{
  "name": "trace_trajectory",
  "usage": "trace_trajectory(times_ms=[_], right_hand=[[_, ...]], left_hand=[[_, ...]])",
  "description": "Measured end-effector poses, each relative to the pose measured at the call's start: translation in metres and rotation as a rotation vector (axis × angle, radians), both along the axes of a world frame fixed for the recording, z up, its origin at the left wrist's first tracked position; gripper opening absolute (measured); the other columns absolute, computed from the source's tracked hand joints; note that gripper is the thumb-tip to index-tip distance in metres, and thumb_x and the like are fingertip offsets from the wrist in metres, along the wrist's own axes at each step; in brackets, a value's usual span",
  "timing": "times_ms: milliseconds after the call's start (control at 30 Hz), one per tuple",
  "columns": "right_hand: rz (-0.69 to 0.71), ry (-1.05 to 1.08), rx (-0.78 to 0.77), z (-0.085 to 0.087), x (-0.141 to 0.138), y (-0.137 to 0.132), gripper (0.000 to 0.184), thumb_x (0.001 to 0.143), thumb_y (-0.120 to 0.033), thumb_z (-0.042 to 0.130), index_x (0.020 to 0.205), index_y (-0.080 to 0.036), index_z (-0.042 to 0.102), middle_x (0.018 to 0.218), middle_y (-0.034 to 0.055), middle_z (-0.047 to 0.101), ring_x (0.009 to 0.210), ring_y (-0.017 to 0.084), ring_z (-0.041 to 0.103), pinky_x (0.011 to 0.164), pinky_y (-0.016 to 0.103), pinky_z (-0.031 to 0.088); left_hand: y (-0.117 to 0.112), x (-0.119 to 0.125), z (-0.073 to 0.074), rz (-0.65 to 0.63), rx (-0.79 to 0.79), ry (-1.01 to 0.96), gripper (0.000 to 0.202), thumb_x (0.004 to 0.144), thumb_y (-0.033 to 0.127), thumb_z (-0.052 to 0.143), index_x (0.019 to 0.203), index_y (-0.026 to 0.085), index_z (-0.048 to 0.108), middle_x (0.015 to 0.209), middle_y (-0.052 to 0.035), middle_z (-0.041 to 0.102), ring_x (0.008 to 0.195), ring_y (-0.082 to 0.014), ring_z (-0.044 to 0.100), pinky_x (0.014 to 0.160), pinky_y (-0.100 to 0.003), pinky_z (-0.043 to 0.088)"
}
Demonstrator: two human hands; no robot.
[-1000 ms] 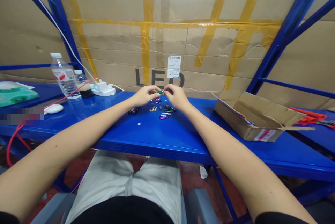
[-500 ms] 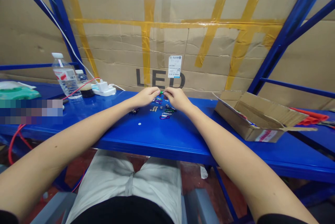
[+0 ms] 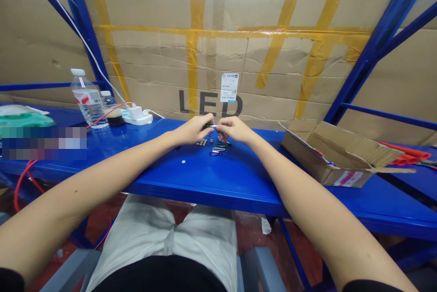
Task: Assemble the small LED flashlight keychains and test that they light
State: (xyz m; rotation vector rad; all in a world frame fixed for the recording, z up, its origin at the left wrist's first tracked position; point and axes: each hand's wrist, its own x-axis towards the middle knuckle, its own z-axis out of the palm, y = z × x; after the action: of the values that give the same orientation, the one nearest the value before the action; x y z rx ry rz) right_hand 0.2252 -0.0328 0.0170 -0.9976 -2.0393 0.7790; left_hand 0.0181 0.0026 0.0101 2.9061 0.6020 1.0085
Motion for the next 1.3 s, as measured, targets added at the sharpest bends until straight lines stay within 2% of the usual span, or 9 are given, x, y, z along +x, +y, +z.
trace_trajectory(times_ms=[167,367,533,733,867,1000,1167,1300], right_hand=[[0.022,-0.003,-0.033,0.0001,-0.0013,-0.0010,0.032,0.082,-0.041,0.071,0.063,-0.017,0.060,0.053,-0.0001,0.060,0.049,0.013,0.057,0.052,0.026,0.046],[0.037,0.117,-0.150,-0.0049,0.0020,0.0018,0.028,0.078,-0.040,0.075,0.067,-0.016,0.063,0.053,-0.0001,0.059,0.048,0.014,0.057,0.052,0.028,0.048],[0.088,0.249,-0.281,-0.0072,0.0036,0.0015,0.024,0.076,-0.035,0.077,0.069,-0.015,0.064,0.050,-0.0008,0.054,0.046,0.013,0.053,0.049,0.027,0.044],[0.159,0.394,-0.445,-0.0062,0.0007,-0.0019,0.020,0.078,-0.024,0.070,0.065,-0.016,0.057,0.049,-0.0017,0.048,0.045,0.011,0.045,0.047,0.026,0.039],[0.161,0.431,-0.548,-0.0044,-0.0007,-0.0019,0.020,0.080,-0.024,0.062,0.063,-0.016,0.055,0.047,-0.0012,0.044,0.043,0.011,0.039,0.045,0.026,0.037],[0.134,0.427,-0.525,-0.0027,-0.0013,-0.0031,0.019,0.079,-0.023,0.064,0.064,-0.017,0.054,0.047,-0.0013,0.045,0.044,0.011,0.040,0.045,0.026,0.037],[0.108,0.373,-0.399,-0.0047,-0.0022,-0.0037,0.025,0.077,-0.023,0.071,0.061,-0.018,0.052,0.049,-0.0018,0.046,0.045,0.012,0.045,0.047,0.026,0.039],[0.061,0.302,-0.324,-0.0062,-0.0029,-0.0027,0.024,0.076,-0.025,0.072,0.060,-0.017,0.056,0.049,-0.0020,0.046,0.044,0.011,0.047,0.047,0.026,0.041]], left_hand=[[-0.0023,0.0018,0.0010,0.051,-0.054,-0.005,0.009,0.095,0.022,0.047,0.091,0.018,0.054,0.085,-0.0062,0.064,0.077,-0.0196,0.059,0.069,-0.032,0.043],[-0.0024,0.0022,0.0024,-0.027,-0.081,-0.058,0.007,0.092,0.020,0.053,0.087,0.017,0.055,0.083,-0.0043,0.064,0.075,-0.0170,0.058,0.069,-0.030,0.043],[-0.0033,0.0044,0.0014,-0.062,-0.079,-0.146,0.004,0.089,0.020,0.059,0.086,0.017,0.058,0.084,-0.0043,0.067,0.077,-0.0167,0.060,0.071,-0.030,0.043],[-0.0017,0.0064,0.0013,-0.101,-0.028,-0.166,0.007,0.089,0.018,0.059,0.082,0.017,0.057,0.082,-0.0037,0.065,0.077,-0.0161,0.059,0.072,-0.030,0.044],[-0.0014,0.0074,0.0021,-0.096,0.026,-0.147,0.008,0.086,0.014,0.059,0.081,0.018,0.054,0.085,-0.0040,0.064,0.081,-0.0172,0.059,0.076,-0.031,0.044],[-0.0049,0.0070,0.0028,-0.078,0.030,-0.134,0.008,0.088,0.016,0.057,0.082,0.018,0.052,0.085,-0.0044,0.063,0.083,-0.0181,0.059,0.077,-0.032,0.045],[-0.0095,0.0044,0.0020,-0.035,-0.047,-0.077,0.006,0.095,0.017,0.047,0.093,0.019,0.052,0.087,-0.0057,0.065,0.079,-0.0178,0.060,0.073,-0.031,0.046],[-0.0074,0.0039,-0.0001,-0.028,-0.064,-0.050,0.008,0.093,0.015,0.046,0.096,0.019,0.052,0.089,-0.0058,0.067,0.080,-0.0183,0.062,0.073,-0.032,0.046]])
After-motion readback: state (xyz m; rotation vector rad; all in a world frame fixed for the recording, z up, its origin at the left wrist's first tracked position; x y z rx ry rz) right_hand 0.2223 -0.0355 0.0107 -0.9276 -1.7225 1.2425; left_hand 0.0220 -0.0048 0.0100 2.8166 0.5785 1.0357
